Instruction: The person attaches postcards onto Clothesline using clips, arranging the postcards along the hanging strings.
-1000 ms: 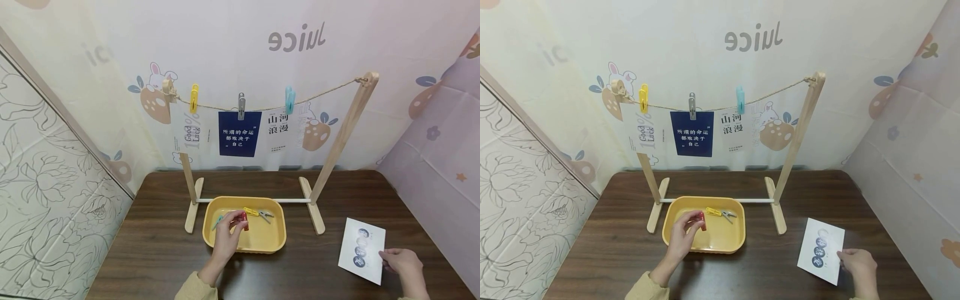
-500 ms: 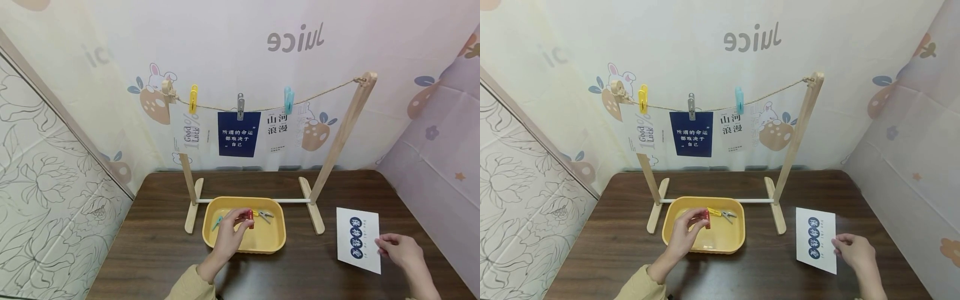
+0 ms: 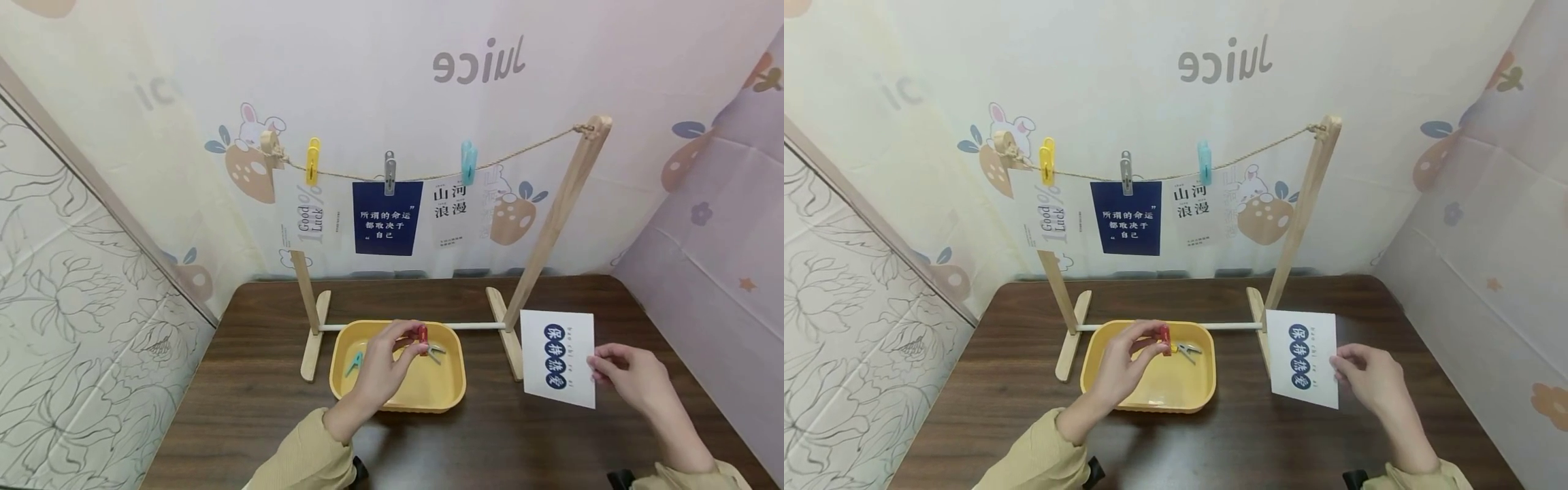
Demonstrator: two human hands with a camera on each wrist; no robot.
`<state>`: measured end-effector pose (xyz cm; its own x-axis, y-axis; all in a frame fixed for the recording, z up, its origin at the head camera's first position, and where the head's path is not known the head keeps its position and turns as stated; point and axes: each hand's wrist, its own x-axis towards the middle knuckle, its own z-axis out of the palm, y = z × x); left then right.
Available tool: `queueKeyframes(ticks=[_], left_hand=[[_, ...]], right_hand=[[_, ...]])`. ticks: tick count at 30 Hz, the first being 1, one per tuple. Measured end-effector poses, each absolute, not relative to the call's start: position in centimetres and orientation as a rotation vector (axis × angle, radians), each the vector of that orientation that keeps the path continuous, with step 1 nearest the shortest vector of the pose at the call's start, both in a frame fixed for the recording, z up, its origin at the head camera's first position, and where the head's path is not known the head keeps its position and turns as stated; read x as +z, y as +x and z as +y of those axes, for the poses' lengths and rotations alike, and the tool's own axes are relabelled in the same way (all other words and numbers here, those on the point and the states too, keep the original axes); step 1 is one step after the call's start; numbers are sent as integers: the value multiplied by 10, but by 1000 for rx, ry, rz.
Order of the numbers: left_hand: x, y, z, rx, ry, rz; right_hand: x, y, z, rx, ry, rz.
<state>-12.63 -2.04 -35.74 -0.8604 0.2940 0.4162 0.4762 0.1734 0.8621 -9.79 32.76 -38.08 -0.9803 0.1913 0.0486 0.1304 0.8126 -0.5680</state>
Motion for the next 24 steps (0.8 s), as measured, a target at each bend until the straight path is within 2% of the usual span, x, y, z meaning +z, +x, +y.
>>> queueKeyframes(ticks=[9, 24], left_hand=[[-356, -147, -7, -1689, -921, -2238], [-298, -163, 18, -1587, -1169, -2023]], right_hand=[[-348, -108, 310, 919, -122, -2839], [-301, -130, 297, 861, 71, -2715]])
